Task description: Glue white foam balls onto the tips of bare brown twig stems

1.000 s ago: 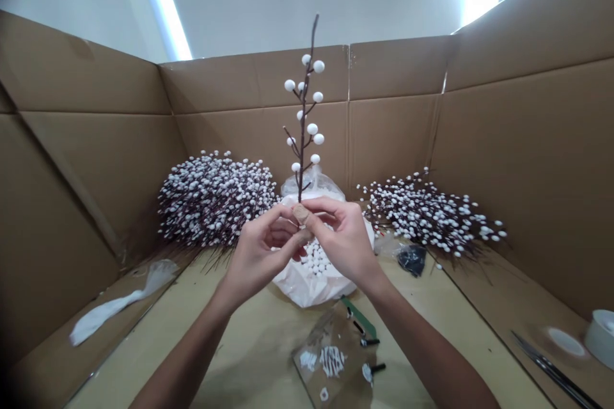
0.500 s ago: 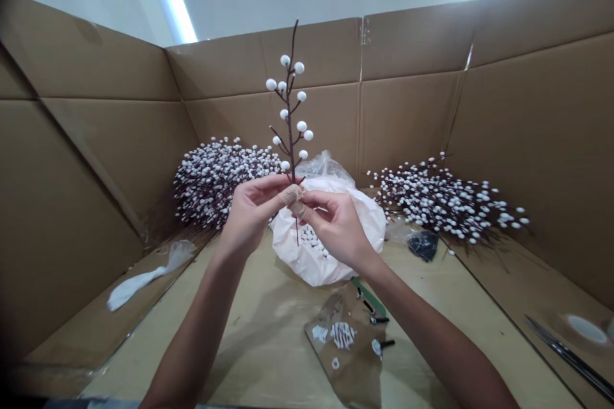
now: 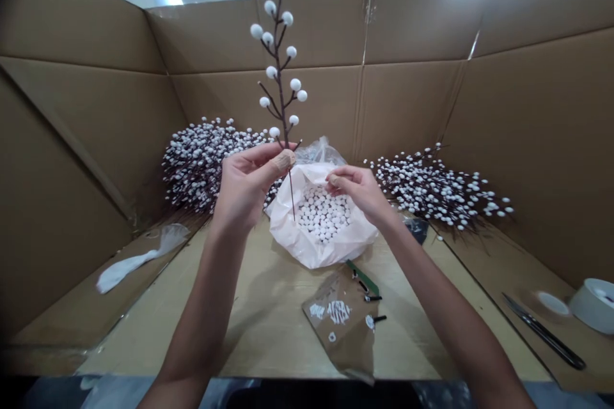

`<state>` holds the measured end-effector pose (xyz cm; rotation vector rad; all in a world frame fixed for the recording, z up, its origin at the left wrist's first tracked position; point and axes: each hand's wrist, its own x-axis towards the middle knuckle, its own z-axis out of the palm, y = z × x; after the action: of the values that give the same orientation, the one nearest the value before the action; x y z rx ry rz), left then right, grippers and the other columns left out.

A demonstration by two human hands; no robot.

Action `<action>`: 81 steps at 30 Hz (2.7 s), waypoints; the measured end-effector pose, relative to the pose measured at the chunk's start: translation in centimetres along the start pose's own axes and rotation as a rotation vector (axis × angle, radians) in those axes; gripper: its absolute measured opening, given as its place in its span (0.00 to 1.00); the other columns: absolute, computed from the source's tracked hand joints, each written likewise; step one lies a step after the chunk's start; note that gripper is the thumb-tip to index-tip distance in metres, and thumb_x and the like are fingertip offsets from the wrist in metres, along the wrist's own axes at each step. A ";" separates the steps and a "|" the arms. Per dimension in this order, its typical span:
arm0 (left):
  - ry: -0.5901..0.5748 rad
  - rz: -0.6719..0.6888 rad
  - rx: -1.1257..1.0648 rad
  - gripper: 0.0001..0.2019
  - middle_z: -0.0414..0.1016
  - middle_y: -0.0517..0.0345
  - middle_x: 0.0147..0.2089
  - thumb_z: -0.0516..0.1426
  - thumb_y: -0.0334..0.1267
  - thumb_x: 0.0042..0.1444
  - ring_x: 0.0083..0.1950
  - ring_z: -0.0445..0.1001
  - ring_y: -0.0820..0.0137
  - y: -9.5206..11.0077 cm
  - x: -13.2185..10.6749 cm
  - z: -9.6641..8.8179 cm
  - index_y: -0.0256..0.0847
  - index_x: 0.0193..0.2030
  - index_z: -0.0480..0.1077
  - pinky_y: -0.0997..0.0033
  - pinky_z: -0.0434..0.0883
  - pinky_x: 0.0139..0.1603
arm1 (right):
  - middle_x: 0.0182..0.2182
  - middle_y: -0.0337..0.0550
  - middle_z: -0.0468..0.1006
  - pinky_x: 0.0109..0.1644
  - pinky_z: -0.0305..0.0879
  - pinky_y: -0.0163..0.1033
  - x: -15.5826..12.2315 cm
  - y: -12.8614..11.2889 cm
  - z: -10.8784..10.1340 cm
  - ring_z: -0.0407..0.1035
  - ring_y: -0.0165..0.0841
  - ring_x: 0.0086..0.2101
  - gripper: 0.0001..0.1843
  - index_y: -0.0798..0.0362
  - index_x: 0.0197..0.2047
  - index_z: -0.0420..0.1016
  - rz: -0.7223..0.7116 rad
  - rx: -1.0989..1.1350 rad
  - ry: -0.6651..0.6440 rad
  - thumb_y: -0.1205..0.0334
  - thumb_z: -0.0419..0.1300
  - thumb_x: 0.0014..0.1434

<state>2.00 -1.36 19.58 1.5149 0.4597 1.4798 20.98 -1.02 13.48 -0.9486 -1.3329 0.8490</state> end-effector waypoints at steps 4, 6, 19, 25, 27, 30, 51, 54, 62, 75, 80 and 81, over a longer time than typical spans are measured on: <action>-0.042 0.007 -0.045 0.07 0.82 0.53 0.39 0.67 0.34 0.44 0.41 0.78 0.68 0.3 -0.1 0.4 0.40 0.33 0.80 0.68 0.75 0.44 | 0.26 0.43 0.77 0.33 0.68 0.35 1.2 4.7 0.8 0.71 0.29 0.28 0.11 0.56 0.30 0.74 0.082 -0.251 -0.068 0.55 0.59 0.54; -0.057 0.007 -0.057 0.07 0.82 0.53 0.38 0.66 0.34 0.44 0.41 0.78 0.68 0.3 -0.2 0.3 0.40 0.33 0.80 0.69 0.75 0.44 | 0.25 0.43 0.76 0.31 0.67 0.35 1.5 6.3 1.1 0.70 0.30 0.27 0.12 0.56 0.30 0.73 0.096 -0.323 -0.090 0.55 0.58 0.54; -0.089 -0.036 -0.106 0.06 0.82 0.54 0.37 0.66 0.34 0.44 0.39 0.79 0.68 0.3 -0.4 -0.2 0.40 0.32 0.80 0.68 0.76 0.43 | 0.26 0.42 0.76 0.34 0.58 0.34 1.9 8.9 1.0 0.66 0.31 0.28 0.11 0.56 0.34 0.79 0.059 -0.923 -0.408 0.73 0.60 0.47; -0.129 -0.077 -0.151 0.05 0.82 0.56 0.36 0.66 0.34 0.43 0.35 0.77 0.71 -0.1 -0.2 -0.1 0.42 0.31 0.80 0.71 0.76 0.38 | 0.27 0.41 0.75 0.36 0.57 0.35 1.9 9.2 1.4 0.66 0.32 0.30 0.10 0.55 0.30 0.78 0.046 -1.002 -0.468 0.76 0.59 0.44; -0.129 -0.080 -0.147 0.05 0.82 0.55 0.36 0.66 0.34 0.43 0.35 0.77 0.71 -0.1 -0.2 -0.1 0.43 0.30 0.80 0.71 0.76 0.37 | 0.28 0.42 0.75 0.36 0.58 0.35 1.9 9.1 1.5 0.66 0.33 0.31 0.09 0.55 0.29 0.76 0.041 -0.991 -0.459 0.76 0.59 0.43; -0.118 -0.091 -0.113 0.06 0.82 0.54 0.37 0.66 0.35 0.43 0.36 0.77 0.70 -0.1 -0.2 -0.1 0.43 0.31 0.81 0.70 0.76 0.37 | 0.27 0.43 0.74 0.35 0.60 0.36 1.9 8.9 1.3 0.66 0.34 0.30 0.05 0.55 0.27 0.73 0.016 -0.937 -0.435 0.73 0.60 0.44; -0.043 -0.023 -0.089 0.08 0.81 0.56 0.33 0.67 0.32 0.41 0.30 0.75 0.73 -0.6 -0.4 0.9 0.41 0.32 0.81 0.71 0.76 0.35 | 0.30 0.38 0.73 0.38 0.71 0.36 -1.1 -5.1 1.2 0.69 0.27 0.30 0.11 0.48 0.38 0.77 -0.273 0.231 -0.009 0.54 0.67 0.53; -0.039 -0.018 -0.079 0.08 0.81 0.56 0.33 0.67 0.32 0.41 0.30 0.75 0.73 -0.9 -0.5 1.1 0.42 0.32 0.81 0.71 0.77 0.34 | 0.33 0.38 0.73 0.39 0.71 0.36 -1.5 -5.4 1.8 0.69 0.27 0.31 0.09 0.48 0.38 0.76 -0.307 0.259 0.027 0.56 0.66 0.54; -0.056 0.041 -0.004 0.09 0.82 0.55 0.38 0.66 0.34 0.45 0.34 0.77 0.71 -1.7 -0.8 1.4 0.44 0.36 0.81 0.71 0.77 0.35 | 0.35 0.40 0.77 0.51 0.72 0.47 -1.7 -5.7 1.9 0.75 0.35 0.42 0.08 0.48 0.34 0.71 -0.312 0.239 0.032 0.55 0.63 0.58; -0.097 0.036 -0.001 0.09 0.82 0.54 0.39 0.67 0.35 0.45 0.35 0.78 0.69 -1.7 -0.8 1.4 0.44 0.37 0.81 0.69 0.76 0.35 | 0.33 0.38 0.78 0.48 0.74 0.47 -1.8 -5.6 2.3 0.76 0.35 0.39 0.10 0.49 0.31 0.72 -0.332 0.243 0.052 0.53 0.66 0.55; -0.107 0.042 -0.004 0.09 0.82 0.54 0.39 0.67 0.34 0.45 0.36 0.78 0.68 -1.6 -0.7 1.5 0.43 0.36 0.81 0.69 0.76 0.36 | 0.33 0.39 0.79 0.49 0.73 0.48 -1.8 -5.4 2.2 0.76 0.35 0.39 0.09 0.49 0.31 0.74 -0.342 0.231 0.036 0.53 0.65 0.55; -0.108 0.043 -0.008 0.09 0.82 0.53 0.39 0.67 0.35 0.45 0.36 0.78 0.68 -1.6 -0.7 1.5 0.43 0.36 0.81 0.69 0.76 0.36 | 0.33 0.40 0.79 0.49 0.73 0.48 -1.8 -5.4 2.3 0.76 0.35 0.39 0.09 0.49 0.32 0.74 -0.339 0.235 0.037 0.54 0.65 0.56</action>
<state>3.78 -1.63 18.11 1.5981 0.3585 1.4228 18.44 -4.65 17.73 -0.5337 -1.2836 0.7027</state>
